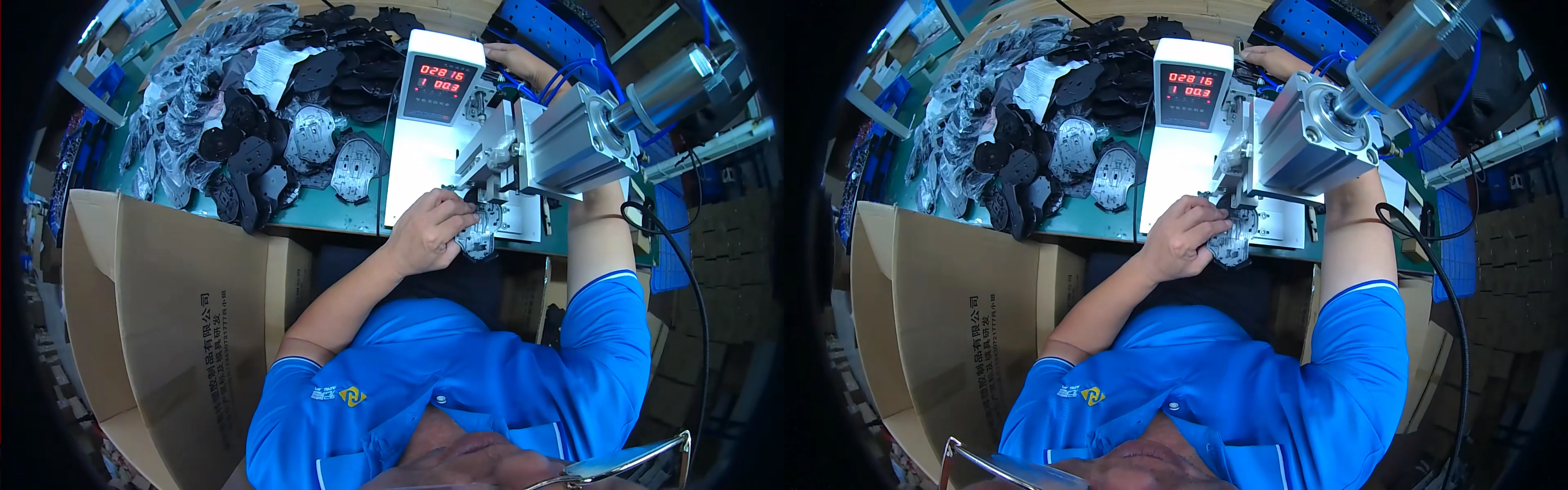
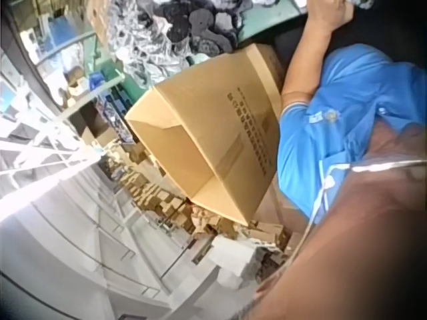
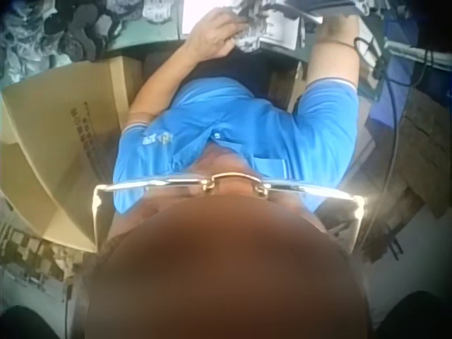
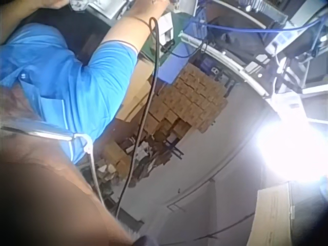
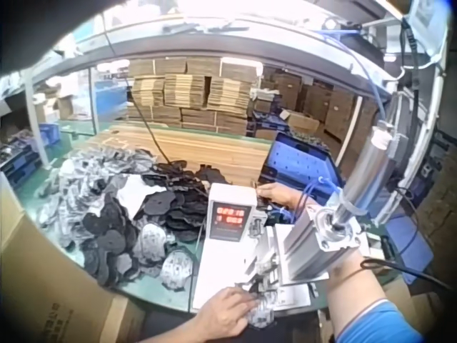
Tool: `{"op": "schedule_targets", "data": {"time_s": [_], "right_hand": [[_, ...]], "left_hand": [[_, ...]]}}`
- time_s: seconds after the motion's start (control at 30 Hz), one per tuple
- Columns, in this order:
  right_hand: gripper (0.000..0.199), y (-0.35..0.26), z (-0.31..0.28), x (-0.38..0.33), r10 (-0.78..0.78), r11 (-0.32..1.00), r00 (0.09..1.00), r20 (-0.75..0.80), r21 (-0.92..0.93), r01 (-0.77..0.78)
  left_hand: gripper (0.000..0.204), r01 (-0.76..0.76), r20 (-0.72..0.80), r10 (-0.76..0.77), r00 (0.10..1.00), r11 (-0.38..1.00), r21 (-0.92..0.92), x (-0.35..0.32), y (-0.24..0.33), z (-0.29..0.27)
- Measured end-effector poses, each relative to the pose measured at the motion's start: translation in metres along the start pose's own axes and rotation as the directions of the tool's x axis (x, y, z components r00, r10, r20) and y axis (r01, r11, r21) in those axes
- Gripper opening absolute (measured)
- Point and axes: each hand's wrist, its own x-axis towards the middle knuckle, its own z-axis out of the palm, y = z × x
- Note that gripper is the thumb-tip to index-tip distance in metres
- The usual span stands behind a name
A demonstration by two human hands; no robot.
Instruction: A worker is manually placing small electronic components into a pneumatic stamping machine for assembly.
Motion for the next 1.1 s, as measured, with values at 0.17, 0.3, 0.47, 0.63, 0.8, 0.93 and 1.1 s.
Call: {"op": "schedule_targets", "data": {"time_s": [0.17, 0.3, 0.47, 0.63, 0.8, 0.93, 1.1], "right_hand": [[0.041, -0.007, 0.001, 0.003, -0.097, 0.982, 0.993, 0.067, 0.171, 0.084], [0.041, -0.012, 0.007, 0.012, 0.026, 0.938, 0.989, 0.144, 0.337, -0.074], [0.048, -0.009, 0.000, 0.031, 0.043, 0.996, 0.998, 0.056, 0.070, -0.047], [0.044, 0.007, 0.001, 0.055, -0.046, 0.984, 0.999, -0.019, -0.173, 0.042], [0.039, -0.002, 0.006, 0.063, -0.029, 0.970, 0.998, -0.058, -0.243, 0.014], [0.038, -0.004, 0.005, 0.060, -0.001, 0.962, 0.999, -0.041, -0.272, -0.010], [0.041, 0.014, -0.001, 0.047, -0.084, 0.995, 0.996, 0.013, -0.053, 0.085]], "left_hand": [[0.055, 0.004, 0.016, -0.003, 1.000, 1.000, -0.021, 0.000, 0.001, -0.003], [0.057, 0.006, 0.038, -0.005, 0.999, 1.000, -0.012, 0.001, 0.003, -0.007], [0.060, -0.012, 0.053, 0.013, 0.999, 1.000, -0.021, 0.001, 0.002, -0.007], [0.061, 0.002, 0.077, 0.000, 0.997, 1.000, -0.024, 0.004, 0.003, -0.009], [0.063, 0.022, 0.106, -0.020, 0.994, 1.000, -0.017, 0.002, 0.003, -0.010], [0.063, 0.022, 0.110, -0.021, 0.994, 1.000, -0.006, 0.003, 0.004, -0.012], [0.059, -0.017, 0.089, 0.017, 0.996, 1.000, 0.001, 0.002, 0.005, -0.010]]}}
